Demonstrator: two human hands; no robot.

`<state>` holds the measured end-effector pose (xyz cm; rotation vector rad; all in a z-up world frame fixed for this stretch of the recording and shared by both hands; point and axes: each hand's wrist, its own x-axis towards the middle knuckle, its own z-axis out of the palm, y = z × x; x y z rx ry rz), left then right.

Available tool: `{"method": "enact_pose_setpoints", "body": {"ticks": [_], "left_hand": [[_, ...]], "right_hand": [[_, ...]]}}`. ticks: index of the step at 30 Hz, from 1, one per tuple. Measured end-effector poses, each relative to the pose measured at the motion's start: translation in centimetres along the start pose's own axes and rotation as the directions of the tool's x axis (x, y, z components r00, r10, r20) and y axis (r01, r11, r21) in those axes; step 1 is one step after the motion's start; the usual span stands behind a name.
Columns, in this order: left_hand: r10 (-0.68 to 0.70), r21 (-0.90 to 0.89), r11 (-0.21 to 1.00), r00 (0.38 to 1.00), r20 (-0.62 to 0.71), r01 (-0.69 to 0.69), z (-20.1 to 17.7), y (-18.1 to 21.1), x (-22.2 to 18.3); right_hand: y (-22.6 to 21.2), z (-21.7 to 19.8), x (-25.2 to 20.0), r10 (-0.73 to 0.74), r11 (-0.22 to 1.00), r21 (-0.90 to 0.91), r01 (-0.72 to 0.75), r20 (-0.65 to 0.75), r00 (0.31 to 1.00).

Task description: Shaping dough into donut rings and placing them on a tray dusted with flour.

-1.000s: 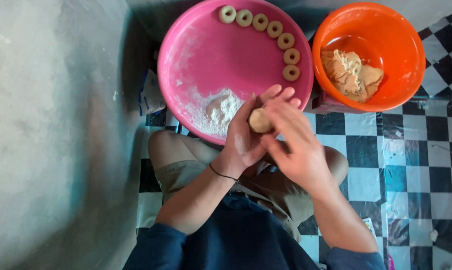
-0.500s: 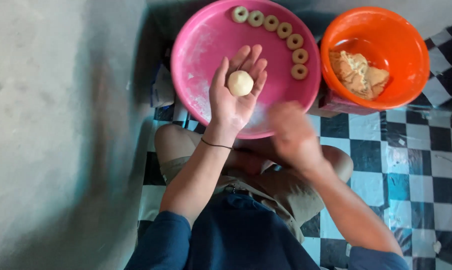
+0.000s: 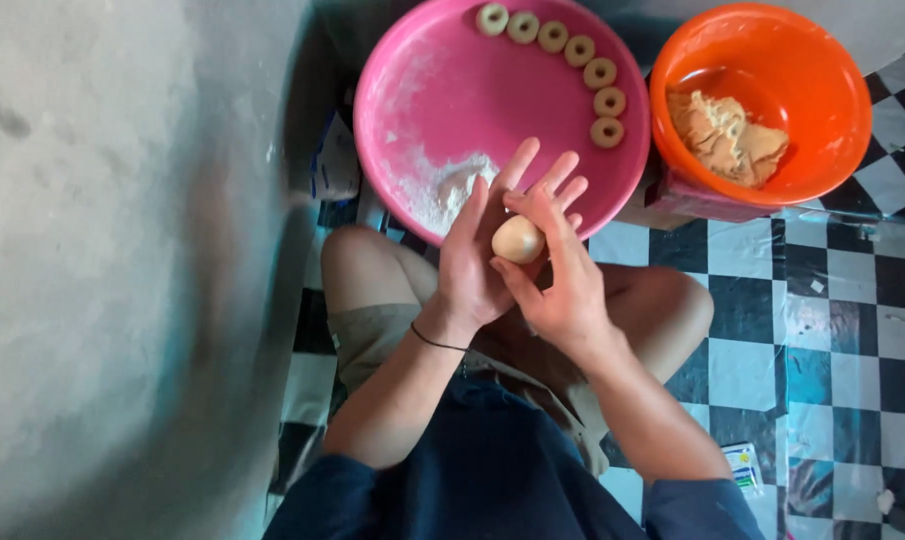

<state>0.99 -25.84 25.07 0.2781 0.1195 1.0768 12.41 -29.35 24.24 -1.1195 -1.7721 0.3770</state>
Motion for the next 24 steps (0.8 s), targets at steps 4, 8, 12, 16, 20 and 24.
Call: {"method": "enact_pose_setpoints", "body": {"ticks": [4, 8, 12, 16, 20, 24], "left_hand": [[-0.011, -0.068, 0.998, 0.994, -0.111, 0.003, 0.2, -1.0, -0.3], [0.132, -0.088, 0.985, 0.975, -0.180, -0.150, -0.9, -1.9, 1.9], [0.067, -0.065, 0.995, 0.984, -0.168, -0.078, 1.4, -2.0, 3.3], [-0.067, 0.029, 0.997, 0.991, -0.119, 0.071, 1.0, -1.7, 4.8], [-0.113, -0.049, 0.993, 0.971, -0.211, 0.106, 0.3, -0.5, 6.8], [0.020, 0.080, 0.997, 0.995, -0.099, -0.012, -0.8, 0.3, 8.3]], "right_hand": [[-1.5, -2.1, 1.6, -0.014, 1.000, 0.011, 0.011, 0.310, 0.951], [-0.4, -3.0, 1.6, -0.157, 0.978, -0.118, 0.174, 0.141, 0.978], [2.1, -3.0, 1.3, -0.134, 0.975, -0.173, 0.141, 0.051, 0.990], [2.4, -4.9, 3.7, -0.155, 0.976, -0.144, 0.165, 0.079, 0.985], [3.0, -5.6, 6.3, -0.215, 0.932, -0.249, 0.262, 0.202, 0.955], [3.7, -4.4, 8.3, -0.203, 0.919, -0.317, 0.235, 0.130, 0.970]]}}
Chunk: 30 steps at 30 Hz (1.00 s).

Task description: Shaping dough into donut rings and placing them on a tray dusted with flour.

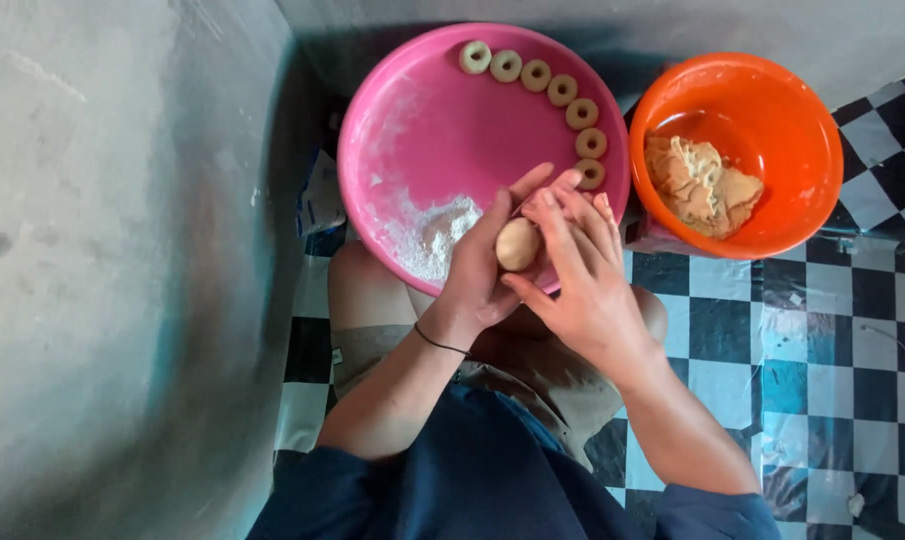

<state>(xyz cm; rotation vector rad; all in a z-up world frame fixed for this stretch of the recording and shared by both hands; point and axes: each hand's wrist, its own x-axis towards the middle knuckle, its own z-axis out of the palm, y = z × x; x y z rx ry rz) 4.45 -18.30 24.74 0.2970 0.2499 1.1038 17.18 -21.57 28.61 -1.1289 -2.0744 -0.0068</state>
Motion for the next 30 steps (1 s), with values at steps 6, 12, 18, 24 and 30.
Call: {"method": "enact_pose_setpoints", "body": {"ticks": [6, 12, 18, 24, 30], "left_hand": [[-0.130, -0.118, 0.983, 0.989, 0.073, 0.138, -0.6, 0.8, 2.4], [0.090, -0.082, 0.993, 0.996, 0.004, -0.090, 0.1, 0.4, 3.6], [0.064, -0.107, 0.992, 0.998, 0.022, -0.062, 2.5, 0.6, 3.3], [-0.100, -0.115, 0.990, 0.978, -0.183, 0.079, -3.8, 0.0, 4.5], [-0.062, -0.125, 0.990, 0.995, 0.080, 0.072, -1.4, 1.4, 3.2]], "right_hand": [[1.2, -0.5, 2.1, -0.079, 0.996, 0.041, 0.075, 0.119, 0.990], [2.6, -1.3, 2.9, -0.034, 0.999, -0.022, 0.035, 0.045, 0.998], [3.7, 0.2, 2.7, -0.059, 0.998, 0.004, 0.058, 0.066, 0.996], [2.6, -0.4, 3.5, -0.035, 0.996, -0.079, 0.051, 0.188, 0.982], [2.5, 2.0, 3.1, -0.006, 0.999, -0.039, 0.009, 0.080, 0.997]]}}
